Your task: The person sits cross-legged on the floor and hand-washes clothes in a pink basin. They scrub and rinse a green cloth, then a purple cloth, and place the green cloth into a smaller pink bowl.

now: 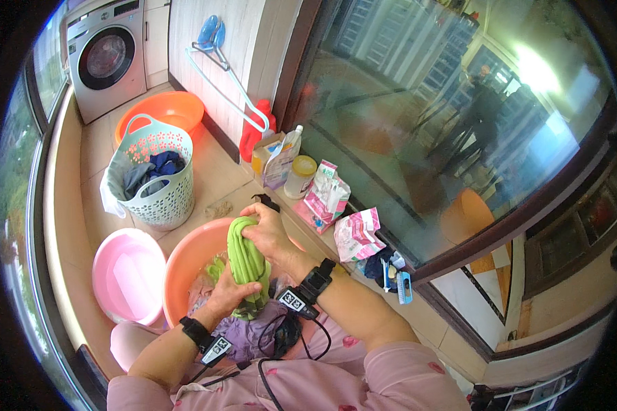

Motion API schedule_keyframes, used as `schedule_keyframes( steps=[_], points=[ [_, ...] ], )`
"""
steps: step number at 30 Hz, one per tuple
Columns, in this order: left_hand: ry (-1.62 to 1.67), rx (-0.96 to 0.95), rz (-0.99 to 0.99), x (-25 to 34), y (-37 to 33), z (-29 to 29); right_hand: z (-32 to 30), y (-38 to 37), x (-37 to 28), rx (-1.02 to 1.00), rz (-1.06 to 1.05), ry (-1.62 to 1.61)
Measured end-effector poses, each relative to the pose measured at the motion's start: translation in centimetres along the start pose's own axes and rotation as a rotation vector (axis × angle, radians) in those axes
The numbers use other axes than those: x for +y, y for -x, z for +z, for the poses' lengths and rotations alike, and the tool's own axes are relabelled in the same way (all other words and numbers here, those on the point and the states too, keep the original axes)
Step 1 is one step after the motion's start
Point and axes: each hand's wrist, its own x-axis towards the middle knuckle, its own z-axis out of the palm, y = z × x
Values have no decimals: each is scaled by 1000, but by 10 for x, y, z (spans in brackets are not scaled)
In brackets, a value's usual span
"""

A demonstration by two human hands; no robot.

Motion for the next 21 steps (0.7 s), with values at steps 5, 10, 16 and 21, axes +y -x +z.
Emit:
schedule_keyframes(
  steps=[5, 10, 16, 21],
  points=[
    [-208, 92, -65, -13, 1, 2, 9, 5, 26, -8, 22, 343],
    [-12, 126, -238, 7, 1, -2, 9, 3, 19, -245, 117, 105],
    [189, 122, -261, 29, -1, -9, -13, 1, -18, -546, 281, -276],
    [203, 124, -237, 32, -1, -13, -27, -2, -27, -609, 300, -314]
  ],
)
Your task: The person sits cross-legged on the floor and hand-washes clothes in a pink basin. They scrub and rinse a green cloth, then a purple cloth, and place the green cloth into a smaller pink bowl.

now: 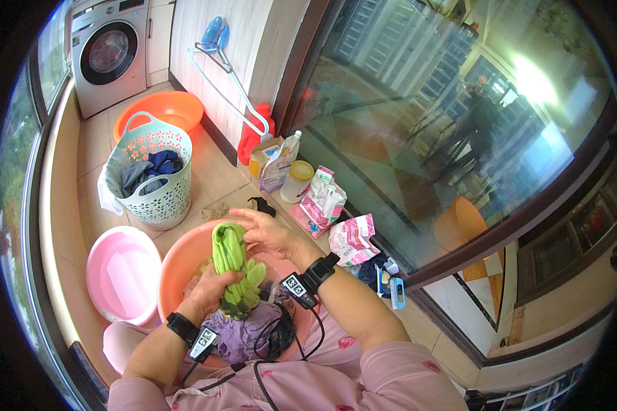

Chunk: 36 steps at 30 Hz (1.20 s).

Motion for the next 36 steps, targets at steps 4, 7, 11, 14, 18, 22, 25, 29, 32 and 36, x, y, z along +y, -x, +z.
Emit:
schedule_keyframes(
  steps=[4, 7, 11, 14, 18, 22, 25, 29, 32, 36],
  points=[
    [-44, -47, 18, 15, 1, -1, -11, -2, 1, -21, -38, 34],
    [-33, -65, 52, 34, 3, 3, -17, -4, 1, 30, -102, 82],
    [32, -114, 119, 58, 14, 10, -15, -5, -1, 69, -107, 135],
    [101, -137, 114, 59, 22, 14, -3, -6, 0, -26, -181, -36],
    [277, -333, 12, 38, 18, 6, 12, -12, 1, -239, -226, -259],
    [217, -406, -103, 6, 8, -3, 24, -25, 4, -440, -92, -352],
    [273, -544, -91, -3, 9, -5, 31, -31, 6, -447, -127, -298],
    [231, -478, -95, 3, 12, -3, 30, -34, 8, -260, -102, -214],
    [181, -350, -131, 5, 12, -2, 24, -40, 15, -131, -86, -31],
    [122, -196, -190, -3, 5, -5, 17, -51, 33, 25, -110, 326]
  ],
)
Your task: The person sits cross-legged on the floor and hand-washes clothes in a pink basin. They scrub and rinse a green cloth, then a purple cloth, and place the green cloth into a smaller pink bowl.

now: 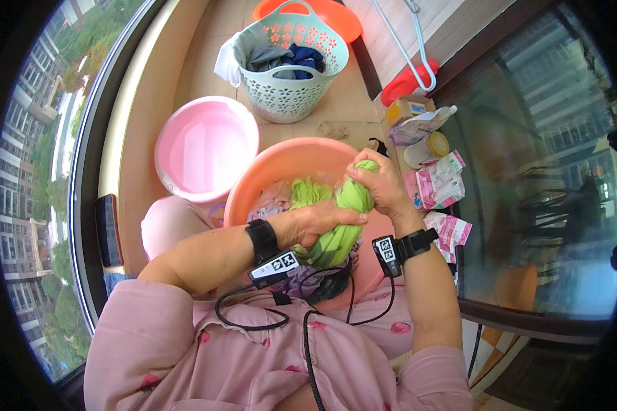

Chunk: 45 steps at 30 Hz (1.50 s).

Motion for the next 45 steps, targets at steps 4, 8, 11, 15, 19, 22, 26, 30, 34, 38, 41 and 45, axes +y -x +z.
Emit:
schedule_keyframes(
  steps=[4, 8, 11, 15, 19, 22, 26, 30, 34, 38, 41, 45],
  points=[
    [-111, 139, -35, -7, -10, -6, 0, -5, 16, 36, -12, 181],
    [-309, 296, 31, -14, -26, -11, -1, -20, 36, 24, -69, 488],
    [-574, 446, -31, -24, -37, -20, 2, -24, 55, 155, -152, 840],
    [-1202, 557, 39, -39, -43, -34, 19, -22, 78, 245, 39, 876],
    [-1407, 616, -11, -47, -45, -38, 26, -18, 88, 404, 254, 546],
    [-1381, 725, 86, -48, -42, -30, 20, -13, 80, 395, 180, 748],
    [-1034, 604, 356, -28, -29, -30, 16, -11, 53, 280, 68, 387],
    [-155, 324, 309, 2, -15, -23, -16, 7, 10, -45, 47, -112],
    [-75, 174, 228, 31, 3, -7, -36, 18, -23, -164, 2, -247],
    [58, -56, 223, 45, 11, 9, -26, 16, -46, -210, -175, -262],
    [181, -256, 168, 42, 7, 14, -10, 17, -60, -274, -275, -436],
    [157, -370, 120, 29, 3, 17, 3, 21, -71, -374, -245, -529]
  ],
)
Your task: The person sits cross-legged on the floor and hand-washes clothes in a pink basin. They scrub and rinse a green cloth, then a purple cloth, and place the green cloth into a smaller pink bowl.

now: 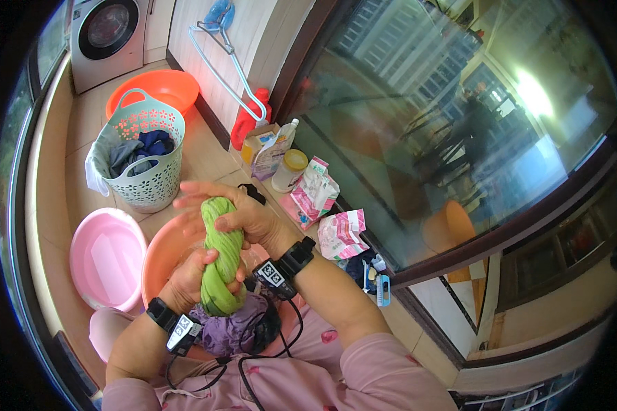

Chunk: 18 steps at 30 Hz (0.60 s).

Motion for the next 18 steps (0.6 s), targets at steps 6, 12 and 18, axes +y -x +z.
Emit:
schedule_keyframes(
  steps=[6, 12, 18],
  points=[
    [97, 143, -27, -11, 5, -1, -8, 5, 18, 252, 64, 156],
    [-74, 386, -113, -11, -1, -12, -32, -1, 50, 361, 104, 555],
    [-222, 642, -122, -26, -8, -21, -45, -2, 80, 319, -10, 939]
  ],
)
